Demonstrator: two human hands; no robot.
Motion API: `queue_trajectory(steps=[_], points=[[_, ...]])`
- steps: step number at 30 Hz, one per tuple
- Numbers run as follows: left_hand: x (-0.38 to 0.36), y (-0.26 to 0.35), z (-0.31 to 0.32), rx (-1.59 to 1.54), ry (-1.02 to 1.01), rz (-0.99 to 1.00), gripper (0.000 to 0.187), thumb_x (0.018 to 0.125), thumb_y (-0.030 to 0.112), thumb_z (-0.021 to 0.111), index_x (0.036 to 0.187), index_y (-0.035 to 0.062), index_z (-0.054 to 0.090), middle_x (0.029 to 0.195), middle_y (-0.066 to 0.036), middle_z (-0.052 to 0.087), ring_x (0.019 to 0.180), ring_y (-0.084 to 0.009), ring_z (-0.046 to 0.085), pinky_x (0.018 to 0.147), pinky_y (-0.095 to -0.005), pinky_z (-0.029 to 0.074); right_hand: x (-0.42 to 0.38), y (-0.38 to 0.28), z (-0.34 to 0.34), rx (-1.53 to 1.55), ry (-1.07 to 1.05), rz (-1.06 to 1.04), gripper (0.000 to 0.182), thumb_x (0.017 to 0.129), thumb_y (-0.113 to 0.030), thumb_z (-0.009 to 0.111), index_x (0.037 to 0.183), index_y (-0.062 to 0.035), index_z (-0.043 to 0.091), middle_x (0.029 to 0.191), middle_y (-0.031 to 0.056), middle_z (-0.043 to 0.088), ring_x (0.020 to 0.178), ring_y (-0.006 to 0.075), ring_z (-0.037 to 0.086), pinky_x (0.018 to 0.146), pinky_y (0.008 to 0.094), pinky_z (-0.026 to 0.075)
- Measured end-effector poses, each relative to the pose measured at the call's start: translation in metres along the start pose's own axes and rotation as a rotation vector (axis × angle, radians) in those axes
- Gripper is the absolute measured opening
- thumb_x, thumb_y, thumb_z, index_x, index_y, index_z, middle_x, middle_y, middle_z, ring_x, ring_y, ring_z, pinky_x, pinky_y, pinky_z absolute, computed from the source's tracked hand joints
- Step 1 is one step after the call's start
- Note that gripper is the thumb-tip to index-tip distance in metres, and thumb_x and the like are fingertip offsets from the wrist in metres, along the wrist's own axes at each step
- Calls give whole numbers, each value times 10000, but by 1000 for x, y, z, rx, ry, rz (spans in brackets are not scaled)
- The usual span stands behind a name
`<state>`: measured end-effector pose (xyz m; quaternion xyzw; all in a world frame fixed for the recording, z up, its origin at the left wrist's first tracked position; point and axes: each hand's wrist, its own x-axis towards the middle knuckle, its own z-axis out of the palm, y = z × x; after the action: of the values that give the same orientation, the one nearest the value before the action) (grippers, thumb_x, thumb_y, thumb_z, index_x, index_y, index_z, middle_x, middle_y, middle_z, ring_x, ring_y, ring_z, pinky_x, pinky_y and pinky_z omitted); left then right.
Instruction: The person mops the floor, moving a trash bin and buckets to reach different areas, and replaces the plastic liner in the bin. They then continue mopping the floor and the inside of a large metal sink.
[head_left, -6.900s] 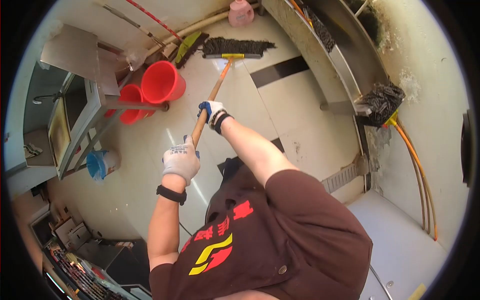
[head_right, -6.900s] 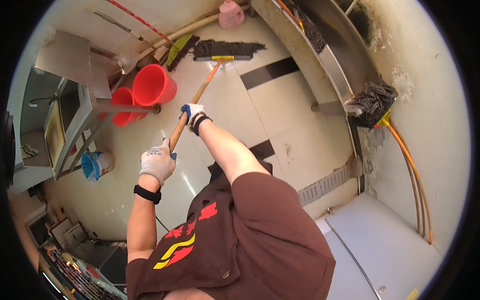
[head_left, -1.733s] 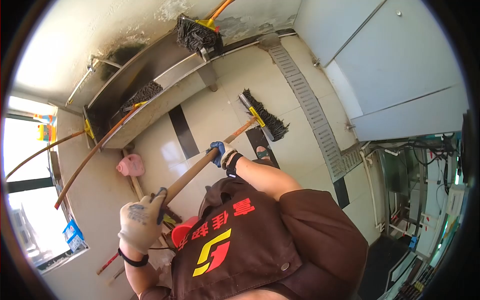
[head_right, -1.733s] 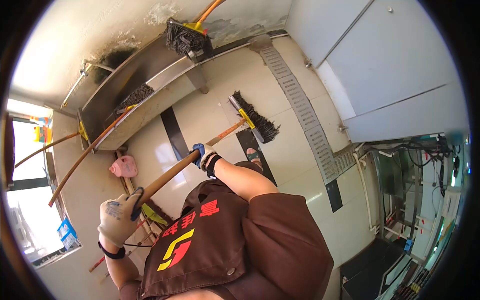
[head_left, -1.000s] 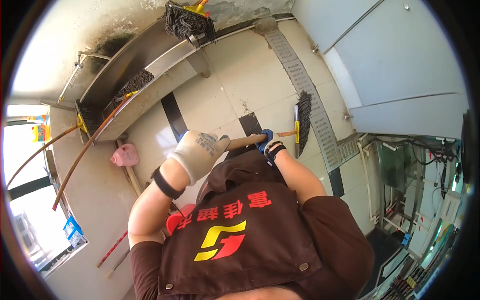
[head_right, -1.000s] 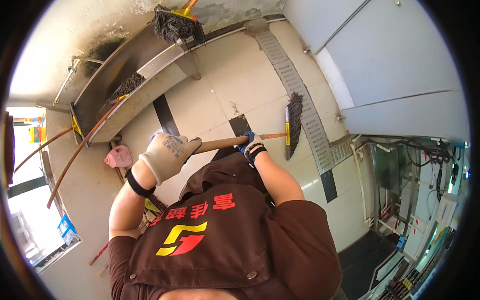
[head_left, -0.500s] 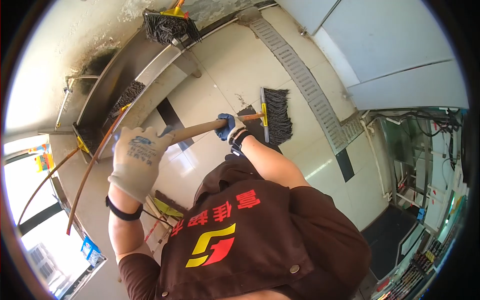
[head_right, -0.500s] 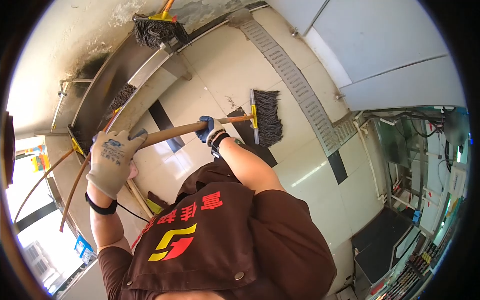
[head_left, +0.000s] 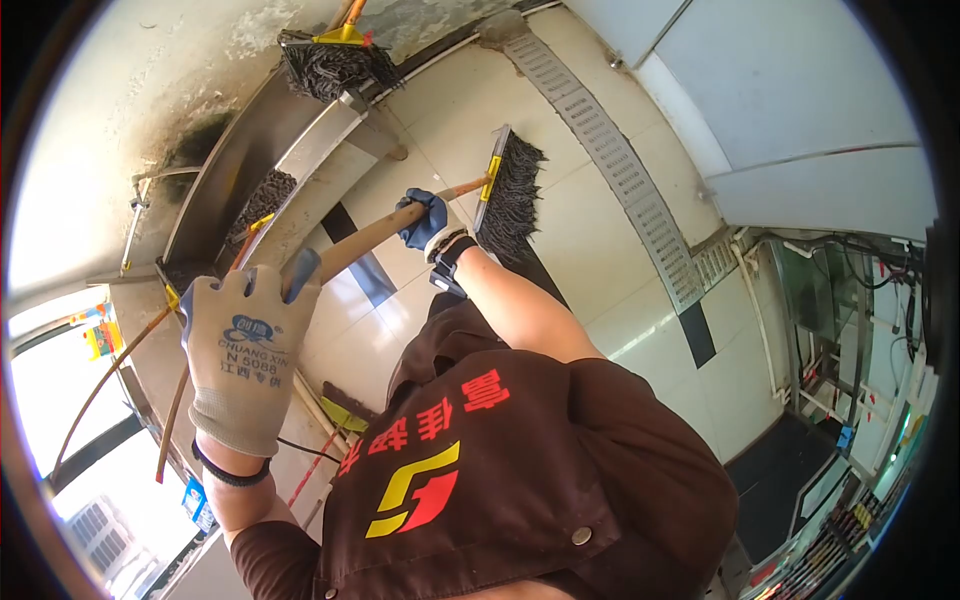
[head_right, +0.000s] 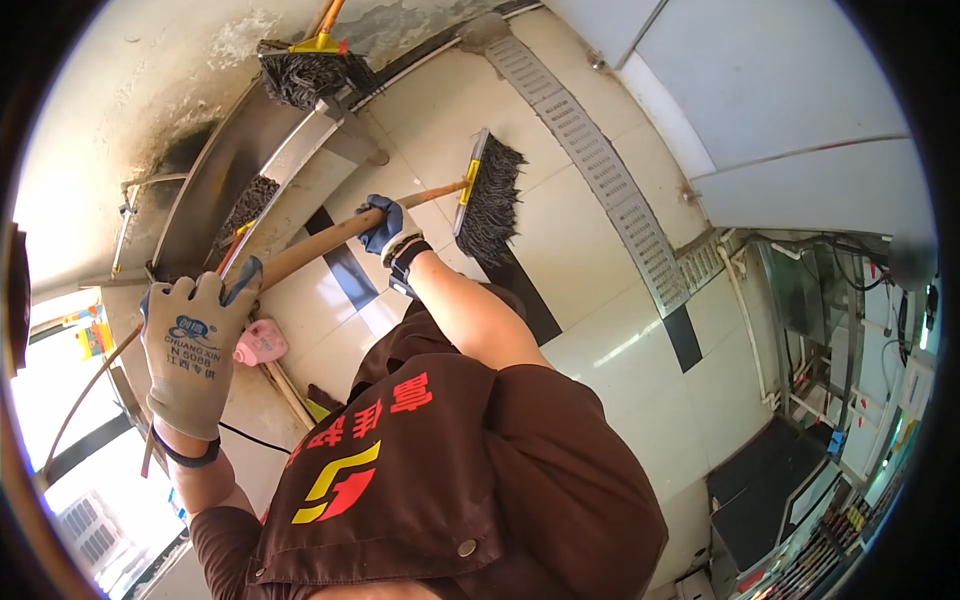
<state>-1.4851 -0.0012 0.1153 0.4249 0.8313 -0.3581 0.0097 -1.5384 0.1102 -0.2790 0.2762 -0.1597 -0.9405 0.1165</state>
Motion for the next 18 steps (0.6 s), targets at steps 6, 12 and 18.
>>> queue_trajectory(steps=[6,12,18], points=[[-28,-12,-16,-62,128,-96,473,685,77,563,1145,184,591,858,-31,525,813,-213,516,778,-358,399,-21,10,25,-7,-155,29,64,829,-88,569,768,-74,552,735,92,610,716,235,601,691,361,502],[-108,-57,-14,-77,154,-200,487,663,21,550,1138,120,595,970,-82,538,858,-275,485,800,-403,375,-81,71,57,-4,-228,121,96,852,-111,565,855,-17,581,835,129,628,856,263,613,769,386,501],[-195,-66,-6,-295,70,-414,531,609,-41,601,1124,87,608,959,-104,559,877,-302,482,819,-407,393,-57,14,-23,-63,106,122,178,830,-157,560,917,-3,553,808,130,613,802,265,613,736,369,523]])
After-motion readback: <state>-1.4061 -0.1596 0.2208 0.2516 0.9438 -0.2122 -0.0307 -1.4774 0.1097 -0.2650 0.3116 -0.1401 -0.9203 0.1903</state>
